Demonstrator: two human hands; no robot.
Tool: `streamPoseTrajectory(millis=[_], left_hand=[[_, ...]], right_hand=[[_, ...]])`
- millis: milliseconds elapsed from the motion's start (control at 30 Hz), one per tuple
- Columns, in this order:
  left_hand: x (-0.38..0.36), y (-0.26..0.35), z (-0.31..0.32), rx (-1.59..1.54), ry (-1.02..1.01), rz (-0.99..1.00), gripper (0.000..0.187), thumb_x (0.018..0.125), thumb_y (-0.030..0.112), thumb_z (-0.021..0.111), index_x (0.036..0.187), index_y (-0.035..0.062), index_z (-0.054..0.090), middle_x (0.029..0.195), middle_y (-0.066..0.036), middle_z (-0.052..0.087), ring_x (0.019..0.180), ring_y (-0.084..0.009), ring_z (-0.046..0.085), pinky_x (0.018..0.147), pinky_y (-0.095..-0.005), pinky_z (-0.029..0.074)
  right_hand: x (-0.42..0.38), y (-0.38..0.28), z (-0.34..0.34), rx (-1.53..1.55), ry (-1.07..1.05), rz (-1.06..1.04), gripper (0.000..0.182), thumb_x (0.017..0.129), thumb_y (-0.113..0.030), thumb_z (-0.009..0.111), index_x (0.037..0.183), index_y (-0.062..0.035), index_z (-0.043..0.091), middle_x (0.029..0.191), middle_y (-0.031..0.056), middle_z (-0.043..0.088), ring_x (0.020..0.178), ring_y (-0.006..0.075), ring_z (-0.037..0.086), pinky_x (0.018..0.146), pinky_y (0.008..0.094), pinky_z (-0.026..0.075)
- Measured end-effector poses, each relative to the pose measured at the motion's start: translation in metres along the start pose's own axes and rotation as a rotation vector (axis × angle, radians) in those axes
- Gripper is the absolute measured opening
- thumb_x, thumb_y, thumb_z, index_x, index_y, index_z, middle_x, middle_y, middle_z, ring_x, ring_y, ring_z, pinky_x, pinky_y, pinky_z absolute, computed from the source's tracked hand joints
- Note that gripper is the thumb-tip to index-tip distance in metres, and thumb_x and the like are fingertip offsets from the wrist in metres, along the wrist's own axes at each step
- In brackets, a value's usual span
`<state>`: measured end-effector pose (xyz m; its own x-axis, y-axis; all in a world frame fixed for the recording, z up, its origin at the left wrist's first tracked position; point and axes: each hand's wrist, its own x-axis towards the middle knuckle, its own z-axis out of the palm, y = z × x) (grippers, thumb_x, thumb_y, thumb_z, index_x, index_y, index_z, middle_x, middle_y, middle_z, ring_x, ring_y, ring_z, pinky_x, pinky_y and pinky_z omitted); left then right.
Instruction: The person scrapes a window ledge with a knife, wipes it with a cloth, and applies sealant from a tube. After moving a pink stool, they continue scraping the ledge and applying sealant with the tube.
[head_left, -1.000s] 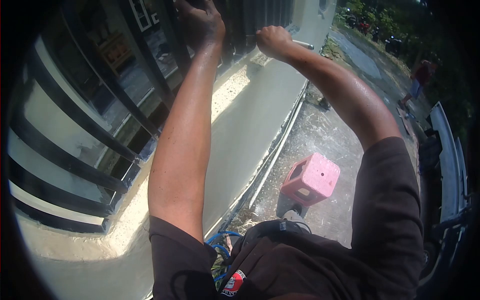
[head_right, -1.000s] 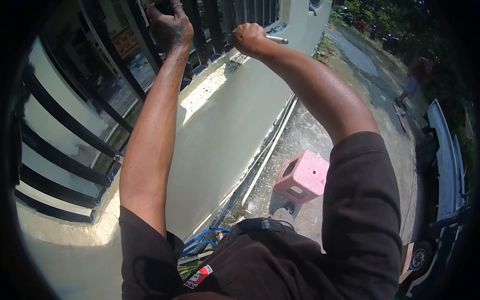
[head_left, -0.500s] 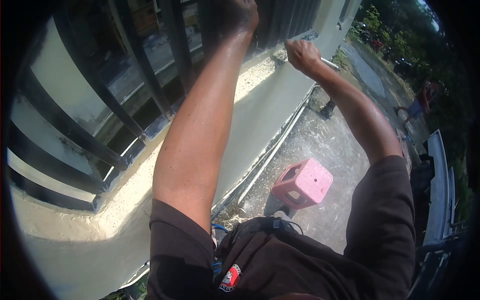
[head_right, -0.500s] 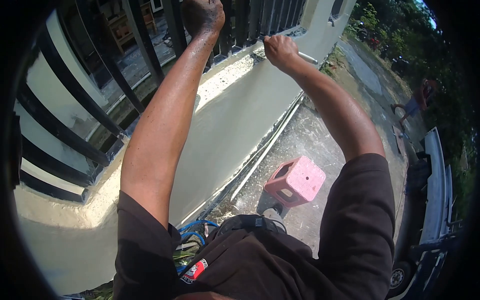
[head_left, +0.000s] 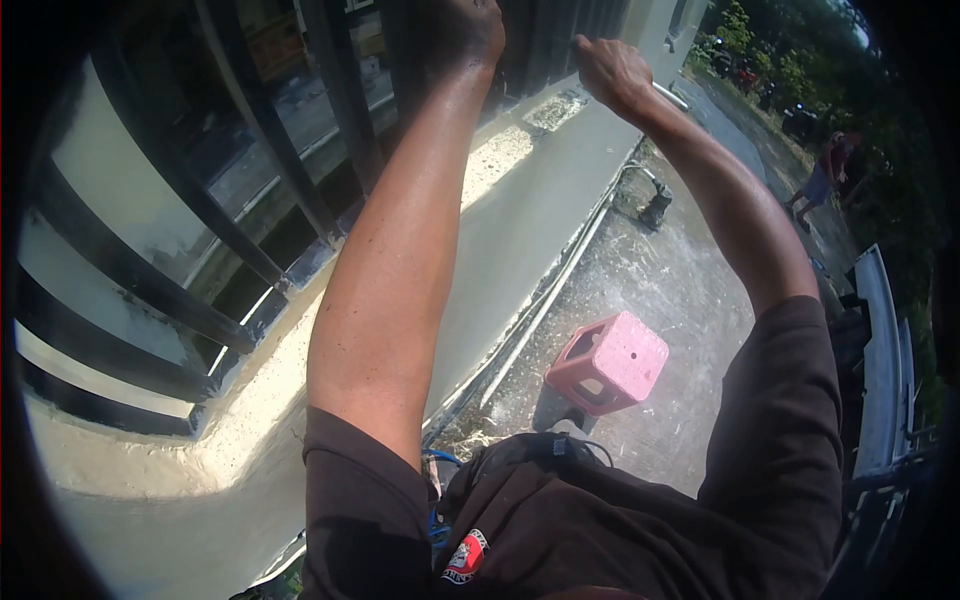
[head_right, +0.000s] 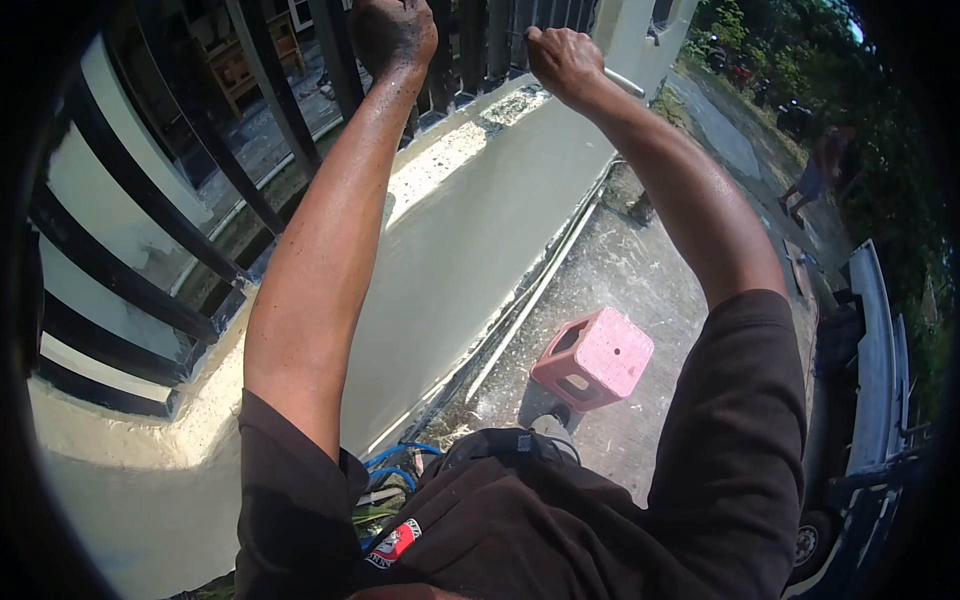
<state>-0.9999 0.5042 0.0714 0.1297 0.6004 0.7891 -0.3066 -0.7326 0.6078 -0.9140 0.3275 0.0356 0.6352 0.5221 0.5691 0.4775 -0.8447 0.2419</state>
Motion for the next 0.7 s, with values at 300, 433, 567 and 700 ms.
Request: streamPoseTrajectory(millis=[300, 433, 567, 700], left_hand=[[0.0, 0.002, -0.001, -0.004, -0.051, -0.065, 0.071, 0.099, 0.049, 0.051, 0.148, 0.0, 0.037, 0.147, -0.026, 0.044, 0.137, -0.0386, 0.043, 0.115, -0.0417, 0.034], [-0.004, -0.001, -0.003, 0.026, -0.038, -0.007, 0.071, 0.099, 0.048, 0.052, 0.149, 0.0005, 0.035, 0.148, -0.026, 0.043, 0.138, -0.0384, 0.043, 0.116, -0.0418, 0.033], [0.0, 0.002, -0.002, 0.003, -0.007, -0.008, 0.069, 0.099, 0.045, 0.054, 0.147, -0.0003, 0.036, 0.144, -0.027, 0.047, 0.134, -0.0388, 0.047, 0.114, -0.042, 0.036], [-0.001, -0.001, -0.002, 0.039, 0.001, 0.007, 0.067, 0.098, 0.044, 0.056, 0.145, -0.0013, 0.039, 0.139, -0.028, 0.052, 0.13, -0.0395, 0.051, 0.111, -0.0425, 0.039]], right_hand=[[-0.001, -0.015, 0.001, -0.044, -0.075, 0.005, 0.024, 0.097, -0.011, 0.043, 0.103, -0.0038, 0.065, 0.093, 0.0212, 0.072, 0.091, 0.0371, 0.072, 0.072, 0.0468, 0.059], [0.007, -0.006, -0.003, 0.008, -0.007, 0.01, 0.021, 0.092, -0.01, 0.047, 0.108, -0.0059, 0.06, 0.079, 0.0182, 0.069, 0.077, 0.0363, 0.071, 0.06, 0.0494, 0.055], [-0.013, -0.021, 0.025, -0.011, -0.132, -0.043, 0.021, 0.096, -0.01, 0.042, 0.109, -0.0041, 0.058, 0.086, 0.0212, 0.07, 0.085, 0.0402, 0.071, 0.067, 0.0524, 0.058], [0.016, 0.0, 0.013, 0.004, 0.067, -0.03, 0.023, 0.092, -0.014, 0.048, 0.111, -0.0072, 0.058, 0.082, 0.0191, 0.07, 0.078, 0.0382, 0.071, 0.062, 0.0518, 0.055]])
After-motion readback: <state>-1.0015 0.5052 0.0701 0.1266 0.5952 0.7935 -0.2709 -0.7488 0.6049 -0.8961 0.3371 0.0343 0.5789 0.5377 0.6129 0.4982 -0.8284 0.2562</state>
